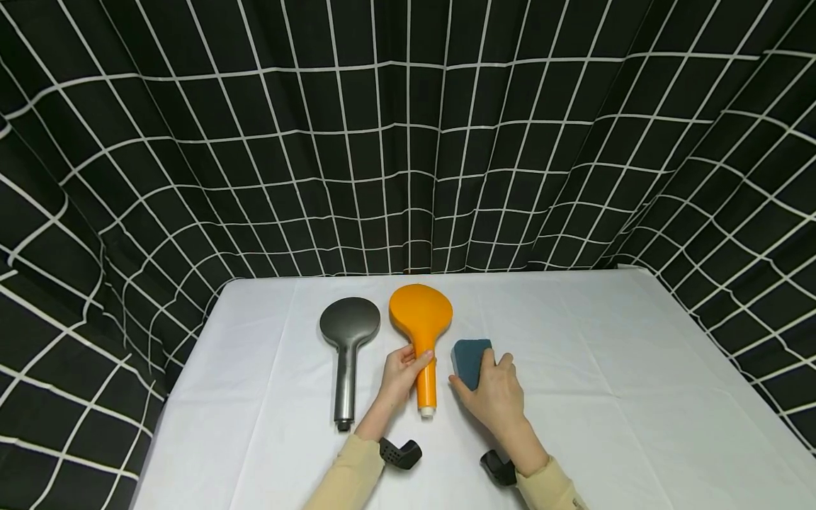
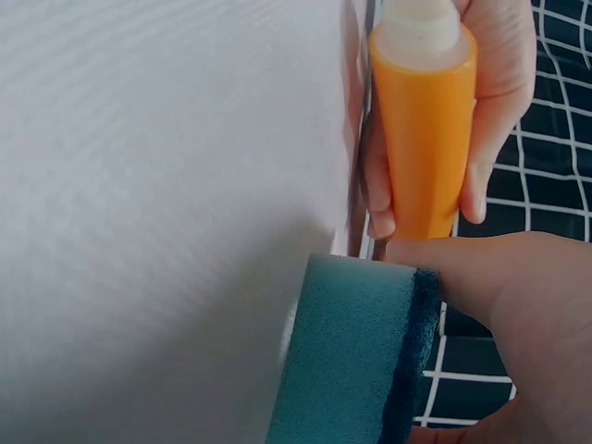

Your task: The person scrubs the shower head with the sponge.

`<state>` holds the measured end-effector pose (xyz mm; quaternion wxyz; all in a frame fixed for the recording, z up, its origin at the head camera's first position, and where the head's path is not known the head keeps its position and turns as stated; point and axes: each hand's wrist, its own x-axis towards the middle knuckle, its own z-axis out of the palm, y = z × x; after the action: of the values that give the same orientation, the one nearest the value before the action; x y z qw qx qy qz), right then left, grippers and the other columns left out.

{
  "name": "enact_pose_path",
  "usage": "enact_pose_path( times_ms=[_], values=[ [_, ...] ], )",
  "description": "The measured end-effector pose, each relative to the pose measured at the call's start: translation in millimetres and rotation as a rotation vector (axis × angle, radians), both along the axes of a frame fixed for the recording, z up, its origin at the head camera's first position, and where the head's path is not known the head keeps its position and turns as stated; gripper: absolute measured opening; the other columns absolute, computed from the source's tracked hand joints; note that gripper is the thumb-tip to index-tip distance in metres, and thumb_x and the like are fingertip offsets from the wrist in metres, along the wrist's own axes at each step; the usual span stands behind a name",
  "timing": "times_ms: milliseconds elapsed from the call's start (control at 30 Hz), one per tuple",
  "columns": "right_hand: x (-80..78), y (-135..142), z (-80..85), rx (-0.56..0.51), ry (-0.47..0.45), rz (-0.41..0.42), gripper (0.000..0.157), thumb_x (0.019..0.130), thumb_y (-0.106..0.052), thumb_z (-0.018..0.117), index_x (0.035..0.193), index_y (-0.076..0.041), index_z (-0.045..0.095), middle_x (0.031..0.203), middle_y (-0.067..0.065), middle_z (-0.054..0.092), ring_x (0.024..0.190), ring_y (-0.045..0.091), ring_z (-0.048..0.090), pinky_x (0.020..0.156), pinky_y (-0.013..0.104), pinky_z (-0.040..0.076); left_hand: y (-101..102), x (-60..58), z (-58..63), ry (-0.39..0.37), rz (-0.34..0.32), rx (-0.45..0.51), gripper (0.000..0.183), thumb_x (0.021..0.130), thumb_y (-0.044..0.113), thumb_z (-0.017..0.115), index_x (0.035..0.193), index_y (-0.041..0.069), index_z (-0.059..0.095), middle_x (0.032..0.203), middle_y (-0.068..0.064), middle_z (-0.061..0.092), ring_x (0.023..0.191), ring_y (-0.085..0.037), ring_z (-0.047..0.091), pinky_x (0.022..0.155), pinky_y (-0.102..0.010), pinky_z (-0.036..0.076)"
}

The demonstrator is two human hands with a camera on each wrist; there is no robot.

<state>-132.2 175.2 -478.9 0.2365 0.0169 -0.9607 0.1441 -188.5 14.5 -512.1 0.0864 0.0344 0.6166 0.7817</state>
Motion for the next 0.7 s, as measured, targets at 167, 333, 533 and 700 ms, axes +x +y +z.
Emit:
enact_pose_path(
  times_ms=[167,333,533,700],
  values=[
    [0.4,-1.3,-0.1,0.011,0.023,-0.004,0.067,0.063,-0.041,0.082,0.092,0.010,0.049,0.072,0.023,0.042,0.056,0.033,0.051,0.040,0.040,0.048,0.2,1.9,-0.4,-0.007,-0.008,0.009,0.042,0.089,0.008,0.061,0.120,-0.019,0.048,0.102,-0.025,0.063,0.085,-0.018,0.064,0.077,-0.028,0.052],
    [0.8,-1.4,-0.2,0.012,-0.009,-0.018,0.069,0.065,-0.043,0.081,0.094,0.011,0.049,0.075,0.025,0.044,0.060,0.035,0.052,0.042,0.041,0.049,1.5,3.4,-1.0,0.000,-0.010,-0.036,0.044,0.089,0.010,0.062,0.120,-0.018,0.048,0.105,-0.027,0.062,0.090,-0.023,0.064,0.078,-0.030,0.052],
    [1.0,-1.2,-2.4,0.008,-0.034,-0.036,0.071,0.065,-0.046,0.079,0.096,0.010,0.048,0.077,0.026,0.043,0.062,0.036,0.052,0.042,0.042,0.048,3.7,9.2,2.7,0.167,0.056,-0.330,0.047,0.086,0.020,0.067,0.114,-0.015,0.055,0.095,-0.023,0.066,0.084,-0.027,0.066,0.068,-0.027,0.054],
    [1.6,-1.2,-3.1,0.037,-0.035,-0.043,0.072,0.066,-0.049,0.078,0.096,0.009,0.048,0.075,0.024,0.043,0.060,0.035,0.052,0.040,0.042,0.047,5.3,15.8,9.3,0.326,0.179,-0.607,0.048,0.084,0.023,0.069,0.109,-0.016,0.057,0.082,-0.016,0.058,0.072,-0.022,0.060,0.061,-0.025,0.052]
  ],
)
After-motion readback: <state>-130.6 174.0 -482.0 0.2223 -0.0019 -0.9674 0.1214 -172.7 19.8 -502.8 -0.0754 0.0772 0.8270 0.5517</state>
